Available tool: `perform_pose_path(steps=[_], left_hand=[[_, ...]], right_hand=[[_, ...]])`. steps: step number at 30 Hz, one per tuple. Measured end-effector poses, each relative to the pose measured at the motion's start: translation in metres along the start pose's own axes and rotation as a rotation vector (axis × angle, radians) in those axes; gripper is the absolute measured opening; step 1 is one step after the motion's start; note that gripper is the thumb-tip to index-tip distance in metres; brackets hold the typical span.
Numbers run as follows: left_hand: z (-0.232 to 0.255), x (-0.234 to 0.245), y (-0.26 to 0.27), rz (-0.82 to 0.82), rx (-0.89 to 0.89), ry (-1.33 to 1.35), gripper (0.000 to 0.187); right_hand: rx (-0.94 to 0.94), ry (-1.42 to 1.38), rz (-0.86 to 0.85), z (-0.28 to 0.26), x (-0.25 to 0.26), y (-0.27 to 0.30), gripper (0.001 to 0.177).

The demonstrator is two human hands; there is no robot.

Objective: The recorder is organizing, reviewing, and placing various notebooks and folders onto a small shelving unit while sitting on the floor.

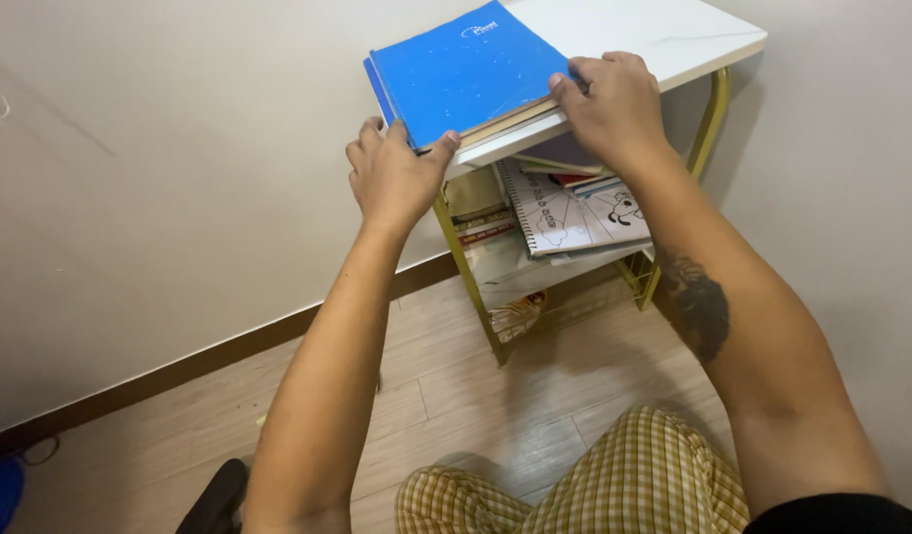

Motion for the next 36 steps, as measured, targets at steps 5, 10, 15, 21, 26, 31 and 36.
perform_pose_path(steps=[5, 10, 15, 21, 26, 31, 36], left_hand=[[-0.009, -0.004, 0.005, -0.004, -0.019, 0.036, 0.07], [-0.007, -0.005, 0.036, 0.052, -0.07, 0.11, 0.067], [-0.012, -0.009, 0.075, 0.344, -0.111, 0.408, 0.041], [-0.038, -0.036, 0.117, 0.072, 0.389, 1.413, 0.026], [-0.03, -0.029, 0.152, -0.142, 0.482, 1.403, 0.039], [-0.053, -0.071, 0.205, -0.408, 0.447, 1.275, 0.051], [-0.087, -0.105, 0.243, -0.372, 0.353, 1.293, 0.036]], right_hand=[[0.043, 0.007, 0.072, -0.006, 0.017, 0.024, 0.035], [0.021, -0.039, 0.148, -0.02, 0.061, 0.065, 0.028], [-0.391, -0.397, 0.125, -0.009, 0.084, 0.098, 0.017], [-0.428, -0.962, 0.103, 0.011, 0.084, 0.137, 0.021], [-0.731, -1.145, -0.082, 0.021, 0.064, 0.183, 0.042], [-0.91, -1.091, -0.235, 0.053, 0.021, 0.259, 0.052], [-0.918, -1.056, -0.218, 0.051, 0.024, 0.309, 0.051]])
Point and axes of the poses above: each hand's wrist, its own y-axis away from the middle knuckle, its own x-axis out of the back of the hand, z = x × y, the point moved 4 cm from there along -y, towards the middle knuckle, and after that the axes turned 6 degrees about z, right-handed, at the moved point
